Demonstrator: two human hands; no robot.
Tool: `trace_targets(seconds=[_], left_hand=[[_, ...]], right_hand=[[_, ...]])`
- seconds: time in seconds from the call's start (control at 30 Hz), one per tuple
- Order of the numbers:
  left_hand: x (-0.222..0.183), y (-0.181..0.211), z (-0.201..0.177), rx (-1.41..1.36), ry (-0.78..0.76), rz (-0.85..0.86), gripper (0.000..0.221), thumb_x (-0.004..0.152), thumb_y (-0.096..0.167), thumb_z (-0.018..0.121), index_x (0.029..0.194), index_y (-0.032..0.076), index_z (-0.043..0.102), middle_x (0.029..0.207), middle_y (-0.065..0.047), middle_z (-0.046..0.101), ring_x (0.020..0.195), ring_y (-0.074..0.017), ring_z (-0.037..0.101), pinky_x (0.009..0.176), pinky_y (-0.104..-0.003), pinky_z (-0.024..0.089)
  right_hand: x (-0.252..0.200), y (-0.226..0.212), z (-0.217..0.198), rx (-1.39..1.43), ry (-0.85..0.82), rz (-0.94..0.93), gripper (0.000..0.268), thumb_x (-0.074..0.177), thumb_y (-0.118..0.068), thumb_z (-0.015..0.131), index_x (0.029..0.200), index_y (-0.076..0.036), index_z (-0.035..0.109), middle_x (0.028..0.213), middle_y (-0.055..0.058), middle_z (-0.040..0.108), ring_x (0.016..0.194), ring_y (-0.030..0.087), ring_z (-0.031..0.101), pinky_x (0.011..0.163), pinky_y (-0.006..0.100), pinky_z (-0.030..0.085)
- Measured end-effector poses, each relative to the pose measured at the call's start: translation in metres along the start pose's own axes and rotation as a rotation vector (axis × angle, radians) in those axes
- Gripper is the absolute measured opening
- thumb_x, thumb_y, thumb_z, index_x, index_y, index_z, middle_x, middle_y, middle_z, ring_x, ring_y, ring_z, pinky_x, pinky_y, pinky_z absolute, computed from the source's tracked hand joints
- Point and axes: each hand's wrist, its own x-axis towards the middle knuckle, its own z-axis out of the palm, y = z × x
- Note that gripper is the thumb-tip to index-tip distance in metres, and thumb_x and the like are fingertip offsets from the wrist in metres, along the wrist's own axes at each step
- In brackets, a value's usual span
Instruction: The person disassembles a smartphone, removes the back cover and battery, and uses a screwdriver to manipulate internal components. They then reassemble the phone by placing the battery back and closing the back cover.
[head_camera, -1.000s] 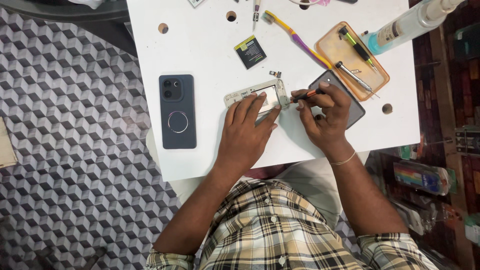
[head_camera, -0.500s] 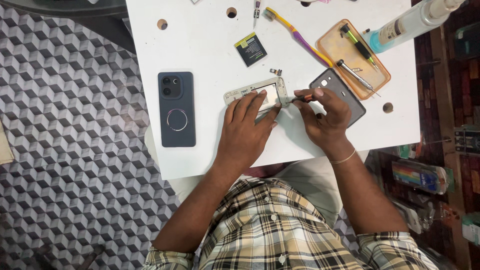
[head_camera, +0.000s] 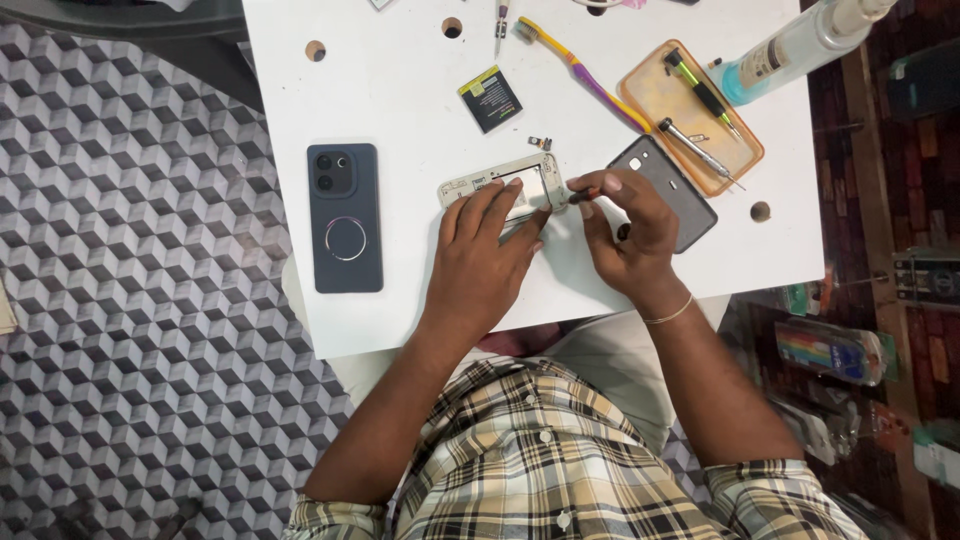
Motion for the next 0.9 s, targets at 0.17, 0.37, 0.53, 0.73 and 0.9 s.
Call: trace_targets(seconds=[0.17,0.37,0.53,0.73,0.9], left_hand=[[-0.001,0.0,-0.001,0.009,-0.007,0.002,0.037,0.094,0.02,0.074,0.131,0.013,0.073,0.142,-0.015,0.058,0.136,-0.031,0.05,0.114,-0.049,0.038],[-0.001,0.002,-0.002,0.014,-0.003,0.004,0.036,0.096,0.019,0.073,0.131,0.012,0.072,0.142,-0.015,0.058,0.136,-0.0312,0.05,0.115,-0.049,0.038],[0.0,0.002,-0.003,0.008,-0.001,0.004,0.036,0.094,0.018,0.073,0.13,0.013,0.073,0.141,-0.015,0.059,0.135,-0.0311,0.05,0.114,-0.049,0.038],[0.0,0.002,-0.002,0.01,-0.002,-0.005,0.034,0.095,0.018,0.073,0.129,0.013,0.072,0.142,-0.015,0.059,0.136,-0.0308,0.05,0.115,-0.048,0.038],[-0.001,0.003,-0.004,-0.01,-0.006,-0.006,0.034,0.096,0.02,0.073,0.129,0.012,0.072,0.142,-0.015,0.058,0.136,-0.032,0.049,0.114,-0.049,0.038]], right_hand=[[0.005,0.0,-0.001,-0.261,0.018,-0.095,0.075,0.092,0.005,0.083,0.147,-0.021,0.04,0.114,0.012,0.065,0.1,0.027,0.063,0.085,0.035,0.054],[0.003,-0.005,0.0,-0.168,-0.018,-0.074,0.072,0.096,0.014,0.071,0.149,-0.024,0.04,0.119,0.008,0.069,0.102,0.026,0.068,0.084,0.034,0.057],[0.009,-0.008,0.002,-0.238,-0.012,-0.131,0.076,0.091,0.004,0.082,0.147,-0.021,0.037,0.118,0.013,0.065,0.105,0.029,0.061,0.086,0.038,0.052],[0.0,0.001,0.005,-0.136,0.012,-0.054,0.066,0.098,0.015,0.07,0.146,-0.016,0.039,0.117,0.012,0.066,0.105,0.026,0.065,0.087,0.035,0.056],[-0.001,0.002,-0.002,0.244,0.318,0.239,0.054,0.112,0.015,0.06,0.148,-0.013,0.03,0.118,0.019,0.068,0.109,0.025,0.071,0.096,0.035,0.063]])
